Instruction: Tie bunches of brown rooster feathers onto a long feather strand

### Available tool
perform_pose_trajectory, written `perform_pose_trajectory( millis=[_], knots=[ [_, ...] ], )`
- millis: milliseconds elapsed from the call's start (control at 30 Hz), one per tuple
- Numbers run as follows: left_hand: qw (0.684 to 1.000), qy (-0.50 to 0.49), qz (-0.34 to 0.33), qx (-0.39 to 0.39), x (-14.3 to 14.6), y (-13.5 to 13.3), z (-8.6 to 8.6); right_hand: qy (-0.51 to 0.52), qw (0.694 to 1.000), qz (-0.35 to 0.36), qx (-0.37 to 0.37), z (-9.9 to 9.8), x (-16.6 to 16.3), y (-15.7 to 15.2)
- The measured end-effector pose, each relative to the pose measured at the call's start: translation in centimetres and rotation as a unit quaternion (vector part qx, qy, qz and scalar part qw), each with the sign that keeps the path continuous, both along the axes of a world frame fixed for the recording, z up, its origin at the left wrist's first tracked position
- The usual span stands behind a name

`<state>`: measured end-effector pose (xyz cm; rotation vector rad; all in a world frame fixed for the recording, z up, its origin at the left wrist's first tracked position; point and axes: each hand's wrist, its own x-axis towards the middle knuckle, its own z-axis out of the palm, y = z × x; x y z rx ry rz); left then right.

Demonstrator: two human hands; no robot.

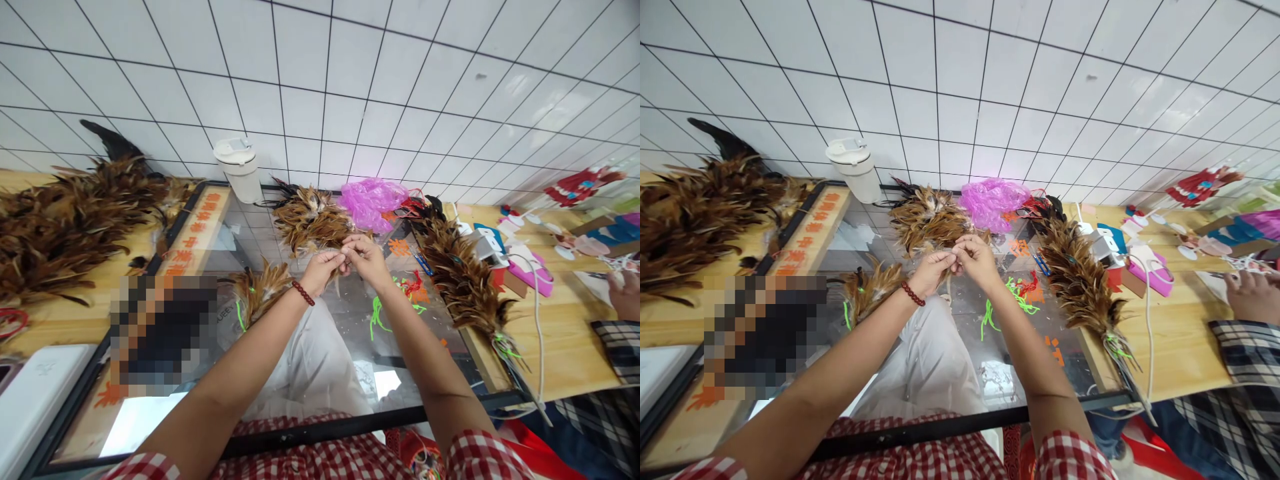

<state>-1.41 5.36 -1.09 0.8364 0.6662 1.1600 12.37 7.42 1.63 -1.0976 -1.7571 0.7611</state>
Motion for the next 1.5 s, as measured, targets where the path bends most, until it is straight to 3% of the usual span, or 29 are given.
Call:
perform_pose_trajectory(
  millis=[100,233,467,533,600,700,833,900,1033,1233,1300,1400,1500],
  knots=[
    [0.998,-0.026,0.049,-0.03,-0.2,0.1,0.1,-0.049,0.997,-0.039,0.037,0.6,1.4,0.3],
    [0.99,-0.064,0.093,-0.08,-0.4,0.3,0.2,-0.226,0.971,-0.058,0.057,1.7,3.7,0.5],
    [0.988,-0.061,0.11,-0.091,-0.6,0.4,0.4,-0.444,0.893,0.018,0.066,1.1,2.9,0.0],
    [0.988,-0.063,0.108,-0.086,-0.6,0.4,0.4,-0.417,0.906,0.013,0.075,1.2,2.7,-0.1],
    [0.989,-0.067,0.1,-0.081,-0.6,0.4,0.3,-0.33,0.938,0.015,0.102,1.7,2.7,-0.2],
    [0.99,-0.065,0.088,-0.084,-0.5,0.4,0.3,-0.207,0.968,0.069,0.124,2.9,2.9,-0.5],
    [0.986,-0.073,0.126,-0.076,-0.5,0.6,0.2,-0.266,0.938,0.222,0.025,3.8,3.1,-0.9],
    [0.984,-0.084,0.139,-0.071,-0.6,0.6,0.2,-0.34,0.922,0.184,-0.02,3.6,3.1,-0.9],
    [0.983,-0.094,0.137,-0.08,-0.7,0.7,0.2,-0.392,0.92,0.001,-0.033,2.5,1.8,-1.0],
    [0.982,-0.091,0.146,-0.073,-0.6,0.7,0.1,-0.369,0.926,-0.037,-0.069,-0.1,-0.8,-1.3],
    [0.982,-0.088,0.15,-0.074,-0.6,0.7,0.2,-0.321,0.943,-0.039,-0.077,-0.7,-0.6,-0.9],
    [0.981,-0.086,0.157,-0.076,-0.6,0.7,0.3,-0.169,0.979,-0.049,-0.099,-1.3,0.1,0.0],
    [0.979,-0.082,0.167,-0.078,-0.5,0.8,0.1,0.0,0.987,-0.044,-0.152,-1.2,0.0,0.5]
  ],
)
